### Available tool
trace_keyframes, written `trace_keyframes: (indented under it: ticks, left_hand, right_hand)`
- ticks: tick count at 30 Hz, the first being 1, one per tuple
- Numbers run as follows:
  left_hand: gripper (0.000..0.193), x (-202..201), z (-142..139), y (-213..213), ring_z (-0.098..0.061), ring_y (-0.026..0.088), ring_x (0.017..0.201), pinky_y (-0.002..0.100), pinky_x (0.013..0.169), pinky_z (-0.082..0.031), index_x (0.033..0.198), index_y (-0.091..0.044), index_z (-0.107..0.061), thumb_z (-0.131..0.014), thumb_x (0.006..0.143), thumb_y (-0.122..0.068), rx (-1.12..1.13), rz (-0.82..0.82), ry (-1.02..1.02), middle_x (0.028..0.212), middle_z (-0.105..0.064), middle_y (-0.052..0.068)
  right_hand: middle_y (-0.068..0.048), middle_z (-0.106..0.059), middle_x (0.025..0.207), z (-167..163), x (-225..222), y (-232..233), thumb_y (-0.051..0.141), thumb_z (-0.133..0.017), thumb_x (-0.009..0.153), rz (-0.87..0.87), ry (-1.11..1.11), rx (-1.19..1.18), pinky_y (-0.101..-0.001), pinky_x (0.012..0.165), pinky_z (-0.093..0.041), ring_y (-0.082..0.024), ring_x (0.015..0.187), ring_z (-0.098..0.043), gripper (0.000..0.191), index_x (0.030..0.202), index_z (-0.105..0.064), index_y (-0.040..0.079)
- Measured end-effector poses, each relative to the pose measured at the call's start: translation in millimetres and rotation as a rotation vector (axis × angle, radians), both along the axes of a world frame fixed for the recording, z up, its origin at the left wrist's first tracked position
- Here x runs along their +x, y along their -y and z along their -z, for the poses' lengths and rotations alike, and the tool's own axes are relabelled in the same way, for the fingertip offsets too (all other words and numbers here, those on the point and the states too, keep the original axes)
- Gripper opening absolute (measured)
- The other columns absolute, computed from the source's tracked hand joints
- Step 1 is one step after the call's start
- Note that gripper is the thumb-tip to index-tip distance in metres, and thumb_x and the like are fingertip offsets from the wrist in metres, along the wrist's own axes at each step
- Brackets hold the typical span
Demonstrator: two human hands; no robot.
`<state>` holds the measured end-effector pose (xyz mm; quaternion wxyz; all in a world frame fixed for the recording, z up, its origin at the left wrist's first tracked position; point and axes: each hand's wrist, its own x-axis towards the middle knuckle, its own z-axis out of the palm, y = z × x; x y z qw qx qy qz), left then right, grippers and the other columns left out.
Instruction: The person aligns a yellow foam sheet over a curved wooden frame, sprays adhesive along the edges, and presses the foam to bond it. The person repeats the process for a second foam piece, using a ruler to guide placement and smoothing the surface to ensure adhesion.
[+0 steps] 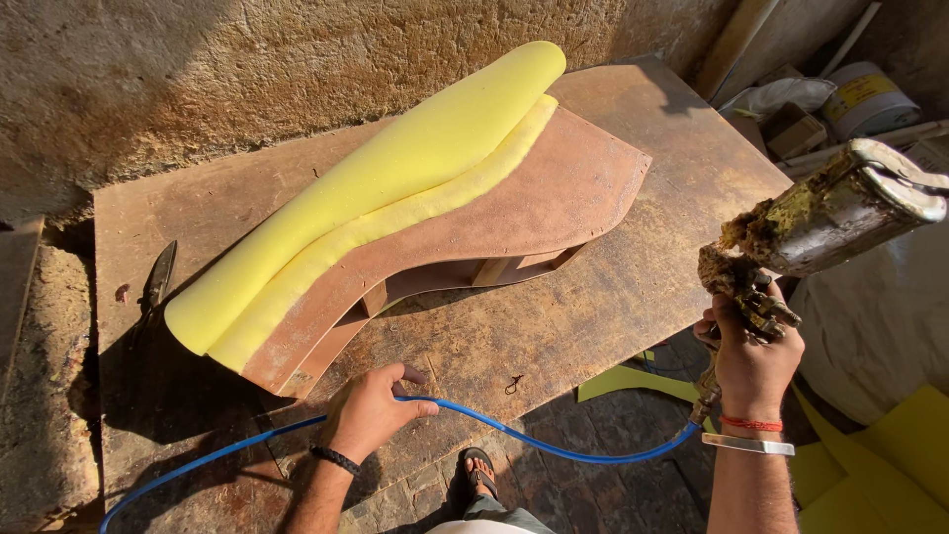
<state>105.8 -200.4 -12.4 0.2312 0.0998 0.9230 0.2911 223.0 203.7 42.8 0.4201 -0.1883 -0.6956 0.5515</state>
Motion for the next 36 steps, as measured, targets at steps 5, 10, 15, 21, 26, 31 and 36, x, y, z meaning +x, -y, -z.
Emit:
trace_keyframes:
  ticks: [5, 10, 15, 21, 26, 31, 36]
  left_hand:
    - [0.051, 10, -9, 4, -0.071, 0.015, 0.073, 0.033, 0.063, -0.049, 0.105, -0.024, -0.078, -0.093, 0.063, -0.050, -0.061, 0.043, 0.029, 0.075, -0.073, -0.002]
    - [0.049, 15, -15, 3, -0.072, 0.012, 0.075, 0.032, 0.066, -0.050, 0.104, -0.028, -0.078, -0.093, 0.062, -0.050, -0.075, 0.004, 0.016, 0.077, -0.075, -0.005]
    - [0.051, 15, -7, 11, -0.074, 0.014, 0.079, 0.034, 0.068, -0.051, 0.108, -0.028, -0.078, -0.092, 0.064, -0.051, -0.103, 0.024, 0.052, 0.083, -0.076, -0.004]
    - [0.059, 8, 13, 49, -0.067, 0.009, 0.072, 0.029, 0.065, -0.051, 0.107, -0.021, -0.080, -0.100, 0.055, -0.041, 0.050, -0.074, 0.020, 0.078, -0.072, -0.003]
    - [0.060, 1, 34, 75, -0.063, 0.012, 0.063, 0.029, 0.059, -0.048, 0.108, -0.016, -0.079, -0.099, 0.054, -0.034, 0.153, -0.158, 0.059, 0.070, -0.070, 0.001]
    - [0.061, -1, 51, 118, -0.065, 0.012, 0.062, 0.028, 0.058, -0.050, 0.110, -0.007, -0.075, -0.098, 0.057, -0.023, 0.261, -0.264, 0.067, 0.069, -0.071, 0.003]
    - [0.063, 21, 65, 153, -0.066, 0.012, 0.064, 0.029, 0.059, -0.050, 0.114, -0.005, -0.073, -0.098, 0.058, -0.022, 0.323, -0.349, 0.130, 0.069, -0.071, 0.005]
  right_hand:
    - [-0.006, -0.070, 0.099, 1, 20, 10, -0.002, -0.067, 0.100, -0.111, -0.007, -0.115, -0.0298, 0.066, -0.060, -0.013, 0.080, -0.068, 0.040, 0.140, -0.064, -0.003]
    - [-0.005, -0.070, 0.103, -3, 25, 16, 0.000, -0.069, 0.102, 0.013, -0.038, -0.034, -0.0296, 0.069, -0.060, -0.012, 0.082, -0.067, 0.043, 0.145, -0.061, -0.003]
    - [-0.005, -0.072, 0.103, 0, 29, 21, 0.000, -0.067, 0.100, -0.146, -0.065, -0.116, -0.0310, 0.068, -0.060, -0.013, 0.083, -0.069, 0.044, 0.143, -0.060, -0.002]
    - [-0.011, -0.071, 0.090, 18, 10, 49, 0.002, -0.069, 0.104, -0.317, 0.083, -0.228, -0.0340, 0.069, -0.060, -0.019, 0.075, -0.070, 0.014, 0.113, -0.064, -0.007]
    - [-0.011, -0.070, 0.085, 23, -34, 89, 0.001, -0.067, 0.099, -0.495, 0.255, -0.287, -0.0340, 0.062, -0.059, -0.020, 0.071, -0.070, 0.015, 0.112, -0.065, -0.006]
    - [-0.016, -0.071, 0.083, 25, -86, 132, 0.002, -0.067, 0.095, -0.723, 0.339, -0.269, -0.0391, 0.064, -0.063, -0.023, 0.072, -0.072, 0.025, 0.119, -0.067, -0.006]
    - [-0.020, -0.078, 0.094, 27, -128, 169, 0.007, -0.064, 0.094, -0.972, 0.472, -0.331, -0.0444, 0.072, -0.066, -0.029, 0.081, -0.078, 0.036, 0.126, -0.064, -0.009]
